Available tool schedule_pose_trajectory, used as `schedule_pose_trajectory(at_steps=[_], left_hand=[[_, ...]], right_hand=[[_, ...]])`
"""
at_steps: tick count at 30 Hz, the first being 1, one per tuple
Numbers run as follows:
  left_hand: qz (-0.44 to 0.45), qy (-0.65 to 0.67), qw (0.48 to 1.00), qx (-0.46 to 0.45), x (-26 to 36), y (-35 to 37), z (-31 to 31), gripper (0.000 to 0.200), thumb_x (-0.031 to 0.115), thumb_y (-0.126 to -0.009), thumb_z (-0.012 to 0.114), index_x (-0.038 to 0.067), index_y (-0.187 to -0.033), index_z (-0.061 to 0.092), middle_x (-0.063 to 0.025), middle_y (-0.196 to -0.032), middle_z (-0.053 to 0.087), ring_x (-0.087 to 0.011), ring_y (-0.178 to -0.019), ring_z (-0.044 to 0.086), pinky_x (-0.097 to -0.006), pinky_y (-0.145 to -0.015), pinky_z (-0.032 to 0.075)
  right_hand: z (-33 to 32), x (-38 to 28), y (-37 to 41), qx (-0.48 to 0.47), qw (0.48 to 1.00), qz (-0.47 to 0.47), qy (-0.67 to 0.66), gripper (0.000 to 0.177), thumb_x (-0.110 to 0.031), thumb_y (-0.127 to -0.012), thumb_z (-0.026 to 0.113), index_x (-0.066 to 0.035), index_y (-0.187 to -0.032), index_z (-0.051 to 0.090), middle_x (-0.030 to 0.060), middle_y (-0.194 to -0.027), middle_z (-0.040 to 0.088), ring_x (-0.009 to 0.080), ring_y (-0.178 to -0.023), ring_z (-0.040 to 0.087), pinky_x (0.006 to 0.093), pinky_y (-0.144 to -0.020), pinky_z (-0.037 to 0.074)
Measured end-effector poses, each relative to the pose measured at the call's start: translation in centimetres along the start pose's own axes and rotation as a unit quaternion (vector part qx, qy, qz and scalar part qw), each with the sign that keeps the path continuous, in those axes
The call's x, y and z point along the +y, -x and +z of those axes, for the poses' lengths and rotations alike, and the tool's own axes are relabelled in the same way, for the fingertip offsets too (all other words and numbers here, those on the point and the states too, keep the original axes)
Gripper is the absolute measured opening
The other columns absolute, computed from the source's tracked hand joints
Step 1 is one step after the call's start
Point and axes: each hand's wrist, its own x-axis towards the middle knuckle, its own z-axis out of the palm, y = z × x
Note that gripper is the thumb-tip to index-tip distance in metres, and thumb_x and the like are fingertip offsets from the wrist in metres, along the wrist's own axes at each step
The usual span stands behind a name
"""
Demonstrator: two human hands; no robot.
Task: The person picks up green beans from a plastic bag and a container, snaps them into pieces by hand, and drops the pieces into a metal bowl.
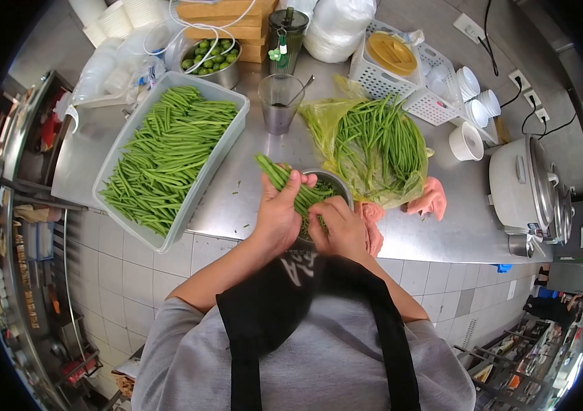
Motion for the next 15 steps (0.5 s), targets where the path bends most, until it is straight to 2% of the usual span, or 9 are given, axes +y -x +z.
schedule_pose_trajectory(at_steps=[1,4,7,10,13,15], left_hand=[[-0.001,-0.002,1.000,-0.005,-0.1,0.0,-0.1,0.018,0.012,-0.092,0.052,0.013,-0.105,0.039,-0.0038,-0.090,0.051,-0.0179,-0.093,0.053,-0.0342,-0.088,0.044],[-0.014,-0.010,1.000,0.009,0.2,0.3,0.1,0.019,0.012,-0.092,0.052,0.013,-0.106,0.039,-0.0035,-0.091,0.050,-0.0178,-0.093,0.053,-0.0344,-0.089,0.045],[-0.024,-0.006,0.999,0.021,0.8,0.5,0.2,0.019,0.012,-0.092,0.052,0.013,-0.106,0.039,-0.0031,-0.091,0.050,-0.0173,-0.093,0.053,-0.0342,-0.089,0.045],[-0.026,-0.001,0.999,0.023,0.9,0.6,-0.1,0.016,0.013,-0.093,0.051,0.012,-0.106,0.041,-0.0032,-0.091,0.052,-0.0190,-0.093,0.055,-0.0363,-0.091,0.045],[-0.031,0.007,0.999,0.025,1.2,0.7,-0.2,0.016,0.014,-0.093,0.051,0.012,-0.106,0.042,-0.0029,-0.091,0.053,-0.0193,-0.092,0.056,-0.0372,-0.092,0.045],[-0.036,0.014,0.999,0.021,1.4,0.9,-0.4,0.016,0.013,-0.093,0.051,0.013,-0.107,0.043,-0.0025,-0.091,0.053,-0.0188,-0.091,0.057,-0.0369,-0.092,0.044]], right_hand=[[0.0,-0.1,0.1,-0.003,1.000,0.014,-0.001,0.015,0.000,-0.071,0.064,-0.005,-0.084,0.057,0.0097,-0.079,0.053,0.0265,-0.064,0.057,0.0347,-0.054,0.047],[0.5,0.8,0.8,-0.035,0.970,0.153,-0.187,0.015,0.001,-0.071,0.063,-0.006,-0.083,0.056,0.0099,-0.078,0.053,0.0256,-0.064,0.057,0.0337,-0.054,0.046],[0.4,-0.3,0.9,-0.003,0.967,0.177,-0.181,0.016,0.002,-0.071,0.062,-0.006,-0.084,0.056,0.0097,-0.079,0.053,0.0240,-0.064,0.056,0.0317,-0.052,0.045],[0.5,-1.1,1.0,0.012,0.995,0.035,-0.092,0.018,0.001,-0.069,0.064,-0.007,-0.084,0.057,0.0080,-0.080,0.053,0.0231,-0.064,0.056,0.0306,-0.051,0.045],[1.3,-1.0,0.8,0.043,0.997,-0.067,0.013,0.019,-0.004,-0.068,0.066,-0.008,-0.085,0.057,0.0062,-0.080,0.054,0.0224,-0.065,0.057,0.0309,-0.051,0.046],[1.7,-1.0,1.0,0.044,0.994,-0.072,0.064,0.019,-0.008,-0.068,0.067,-0.008,-0.085,0.057,0.0054,-0.081,0.054,0.0224,-0.065,0.057,0.0316,-0.052,0.046]])
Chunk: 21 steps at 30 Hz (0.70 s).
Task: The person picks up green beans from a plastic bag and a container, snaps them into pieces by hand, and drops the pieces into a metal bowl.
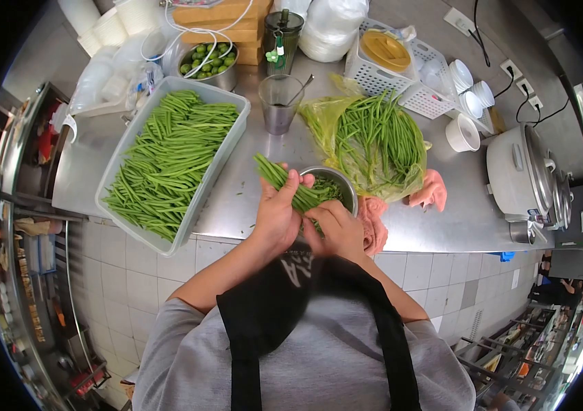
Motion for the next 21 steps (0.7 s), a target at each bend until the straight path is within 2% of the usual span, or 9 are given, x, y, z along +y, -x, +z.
schedule_pose_trajectory(at_steps=[4,13,16,19,21], left_hand=[[-0.019,0.009,1.000,-0.011,0.9,0.2,-0.9,0.016,0.012,-0.092,0.052,0.013,-0.107,0.046,-0.0020,-0.090,0.053,-0.0180,-0.090,0.057,-0.0361,-0.093,0.044],[-0.035,-0.001,0.999,-0.005,1.8,0.3,-3.8,0.013,0.014,-0.092,0.053,0.013,-0.104,0.047,-0.0025,-0.090,0.053,-0.0186,-0.092,0.056,-0.0359,-0.091,0.044],[-0.058,-0.003,0.998,0.010,2.7,1.0,-4.0,0.009,0.016,-0.093,0.052,0.012,-0.100,0.048,-0.0029,-0.088,0.053,-0.0188,-0.091,0.056,-0.0370,-0.091,0.044],[-0.061,-0.011,0.998,-0.004,4.1,0.4,-4.7,0.010,0.019,-0.093,0.051,0.010,-0.094,0.049,-0.0033,-0.085,0.053,-0.0193,-0.090,0.055,-0.0383,-0.090,0.045],[-0.051,-0.012,0.999,-0.013,4.4,-0.1,-5.3,0.013,0.021,-0.094,0.050,0.009,-0.091,0.049,-0.0036,-0.084,0.053,-0.0198,-0.089,0.055,-0.0390,-0.090,0.045]], right_hand=[[0.5,-0.9,-0.1,-0.007,0.998,0.005,0.060,0.019,-0.013,-0.069,0.067,-0.008,-0.085,0.058,0.0052,-0.081,0.054,0.0225,-0.066,0.057,0.0323,-0.053,0.046],[3.7,-2.3,0.9,0.020,0.996,0.009,0.091,0.019,-0.011,-0.069,0.066,-0.007,-0.086,0.058,0.0061,-0.080,0.053,0.0238,-0.063,0.056,0.0324,-0.054,0.046],[4.4,-2.9,0.6,0.046,0.998,0.042,0.010,0.017,-0.004,-0.069,0.065,-0.006,-0.084,0.059,0.0060,-0.079,0.053,0.0206,-0.058,0.054,0.0293,-0.050,0.044],[4.3,-3.8,-0.1,0.001,0.967,0.177,-0.185,0.017,0.001,-0.068,0.063,-0.005,-0.084,0.059,0.0056,-0.080,0.053,0.0165,-0.053,0.050,0.0263,-0.047,0.041],[4.6,-3.9,-0.4,0.011,0.958,0.192,-0.214,0.017,0.003,-0.069,0.062,-0.005,-0.084,0.059,0.0050,-0.080,0.053,0.0143,-0.051,0.048,0.0249,-0.046,0.040]])
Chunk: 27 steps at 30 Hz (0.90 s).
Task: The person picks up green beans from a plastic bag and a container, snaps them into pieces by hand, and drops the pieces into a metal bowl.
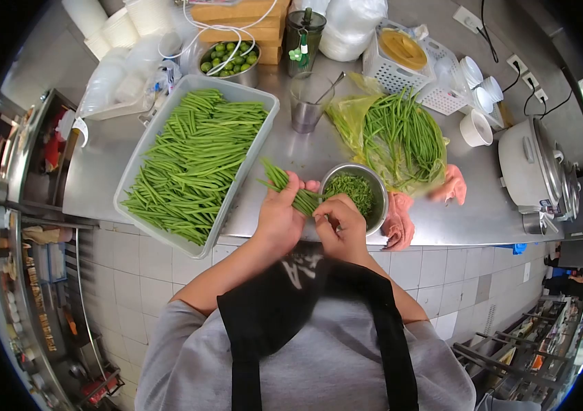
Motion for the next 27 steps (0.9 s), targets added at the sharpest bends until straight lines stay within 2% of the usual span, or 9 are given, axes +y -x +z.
schedule_pose_trajectory(at_steps=[1,4,7,10,16,20,27], left_hand=[[0.008,0.002,1.000,0.003,0.0,-0.2,-0.2,0.015,0.022,-0.094,0.050,0.008,-0.089,0.049,-0.0037,-0.084,0.053,-0.0201,-0.090,0.055,-0.0392,-0.090,0.045],[-0.001,0.018,1.000,0.012,-0.2,-0.2,-0.6,0.019,0.025,-0.094,0.048,0.007,-0.088,0.048,-0.0041,-0.084,0.053,-0.0208,-0.090,0.055,-0.0398,-0.090,0.044],[-0.030,0.037,0.999,-0.001,-0.2,-0.7,-0.7,0.021,0.028,-0.095,0.045,0.007,-0.089,0.048,-0.0045,-0.085,0.053,-0.0213,-0.091,0.055,-0.0400,-0.091,0.044],[-0.042,0.036,0.998,0.006,-0.2,-0.8,-0.1,0.024,0.031,-0.096,0.043,0.008,-0.090,0.047,-0.0052,-0.087,0.054,-0.0224,-0.094,0.055,-0.0400,-0.092,0.043],[-0.097,0.039,0.993,0.051,-1.0,-1.1,0.8,0.029,0.035,-0.096,0.040,0.007,-0.091,0.046,-0.0065,-0.090,0.055,-0.0238,-0.099,0.055,-0.0395,-0.092,0.042],[-0.125,0.041,0.989,0.068,-2.3,-1.4,1.4,0.031,0.037,-0.097,0.038,0.007,-0.091,0.046,-0.0076,-0.092,0.057,-0.0239,-0.099,0.055,-0.0397,-0.093,0.042],[-0.123,0.062,0.990,0.033,-3.4,-1.2,3.0,0.030,0.034,-0.098,0.035,0.007,-0.092,0.045,-0.0079,-0.092,0.057,-0.0235,-0.099,0.055,-0.0407,-0.094,0.042]], right_hand=[[0.1,0.0,0.1,0.000,1.000,0.009,-0.014,0.018,0.003,-0.069,0.062,-0.005,-0.085,0.059,0.0047,-0.081,0.053,0.0132,-0.051,0.047,0.0242,-0.045,0.039],[0.4,-1.1,0.5,-0.005,0.998,0.020,0.060,0.018,0.001,-0.069,0.064,-0.005,-0.086,0.060,0.0062,-0.082,0.054,0.0169,-0.054,0.051,0.0268,-0.048,0.042],[0.4,-0.6,0.1,0.005,0.991,-0.037,0.125,0.019,-0.001,-0.070,0.066,-0.006,-0.087,0.061,0.0071,-0.083,0.054,0.0213,-0.060,0.056,0.0299,-0.051,0.045],[0.3,0.4,-0.3,0.026,0.967,-0.141,0.211,0.019,-0.005,-0.071,0.067,-0.007,-0.089,0.061,0.0070,-0.084,0.055,0.0243,-0.066,0.058,0.0327,-0.055,0.047],[-0.8,2.0,-0.4,0.023,0.932,-0.190,0.308,0.021,-0.008,-0.072,0.065,-0.008,-0.092,0.060,0.0054,-0.083,0.054,0.0225,-0.065,0.057,0.0322,-0.055,0.046],[-2.4,2.3,-0.8,0.004,0.931,-0.198,0.306,0.022,-0.009,-0.072,0.064,-0.007,-0.093,0.060,0.0053,-0.081,0.053,0.0226,-0.065,0.056,0.0323,-0.054,0.045],[-5.0,2.7,-1.0,-0.014,0.922,-0.224,0.314,0.022,-0.010,-0.072,0.064,-0.006,-0.093,0.060,0.0046,-0.079,0.052,0.0205,-0.066,0.056,0.0308,-0.053,0.043]])
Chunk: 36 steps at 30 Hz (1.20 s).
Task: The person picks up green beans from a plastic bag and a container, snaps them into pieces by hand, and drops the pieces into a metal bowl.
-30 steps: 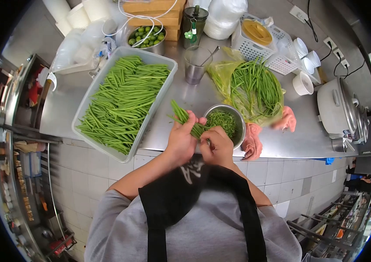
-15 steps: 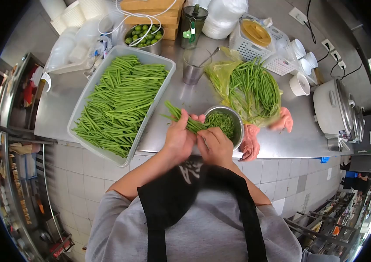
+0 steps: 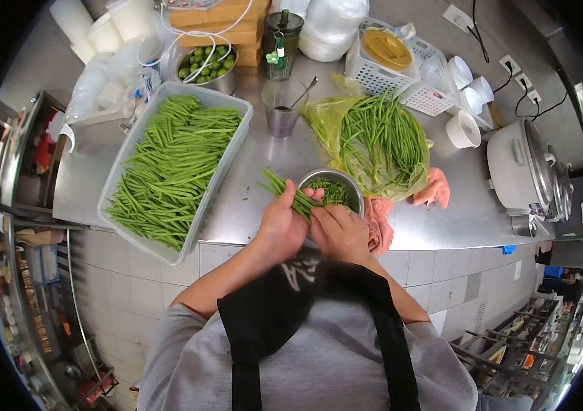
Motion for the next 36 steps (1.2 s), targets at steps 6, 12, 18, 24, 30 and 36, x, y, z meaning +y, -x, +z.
schedule_pose_trajectory(at_steps=[6,12,18,24,30,36], left_hand=[[0.030,0.021,0.999,-0.017,-0.1,-0.6,-0.2,0.026,0.031,-0.097,0.037,0.007,-0.095,0.047,-0.0074,-0.091,0.057,-0.0240,-0.097,0.056,-0.0405,-0.094,0.042],[0.035,0.006,0.999,-0.024,-1.6,-0.5,0.2,0.023,0.028,-0.097,0.040,0.007,-0.096,0.047,-0.0075,-0.091,0.057,-0.0237,-0.100,0.056,-0.0381,-0.093,0.044],[0.033,-0.004,0.999,-0.027,-2.5,-0.5,0.8,0.022,0.027,-0.096,0.041,0.006,-0.096,0.048,-0.0083,-0.091,0.059,-0.0239,-0.100,0.057,-0.0382,-0.091,0.045],[0.040,0.008,0.999,-0.017,-2.4,-0.5,1.6,0.022,0.026,-0.096,0.041,0.006,-0.094,0.049,-0.0076,-0.087,0.059,-0.0235,-0.095,0.059,-0.0390,-0.090,0.047],[0.097,-0.007,0.990,-0.098,1.0,1.0,1.5,0.021,0.024,-0.096,0.042,0.007,-0.088,0.051,-0.0034,-0.079,0.054,-0.0185,-0.082,0.057,-0.0406,-0.096,0.044],[0.216,-0.013,0.975,-0.050,3.7,2.4,2.8,0.017,0.020,-0.096,0.045,0.005,-0.089,0.050,-0.0045,-0.082,0.054,-0.0194,-0.085,0.056,-0.0412,-0.098,0.042]], right_hand=[[0.1,0.6,-0.8,0.033,0.995,0.041,-0.083,0.018,-0.005,-0.074,0.065,-0.006,-0.091,0.060,0.0063,-0.081,0.054,0.0233,-0.064,0.057,0.0316,-0.053,0.046],[-1.0,0.8,0.0,0.003,0.960,0.185,-0.212,0.013,0.002,-0.077,0.059,-0.003,-0.089,0.059,0.0091,-0.082,0.055,0.0228,-0.061,0.056,0.0284,-0.053,0.045],[-1.5,2.2,1.1,-0.016,0.781,0.418,-0.464,0.007,-0.001,-0.082,0.058,-0.003,-0.088,0.059,0.0013,-0.075,0.054,0.0088,-0.055,0.048,0.0218,-0.048,0.038],[-2.9,3.2,1.5,0.004,0.715,0.493,-0.496,0.011,-0.003,-0.081,0.061,-0.004,-0.092,0.057,-0.0021,-0.074,0.054,0.0032,-0.057,0.044,0.0180,-0.052,0.037],[-1.3,4.6,4.1,0.028,0.839,0.385,-0.383,0.014,0.000,-0.081,0.061,-0.004,-0.093,0.056,-0.0014,-0.076,0.055,0.0032,-0.061,0.047,0.0172,-0.053,0.037],[-3.8,1.4,-0.3,0.051,0.969,0.119,-0.212,0.015,0.001,-0.076,0.065,-0.005,-0.090,0.064,0.0055,-0.079,0.057,0.0154,-0.063,0.056,0.0238,-0.054,0.042]])
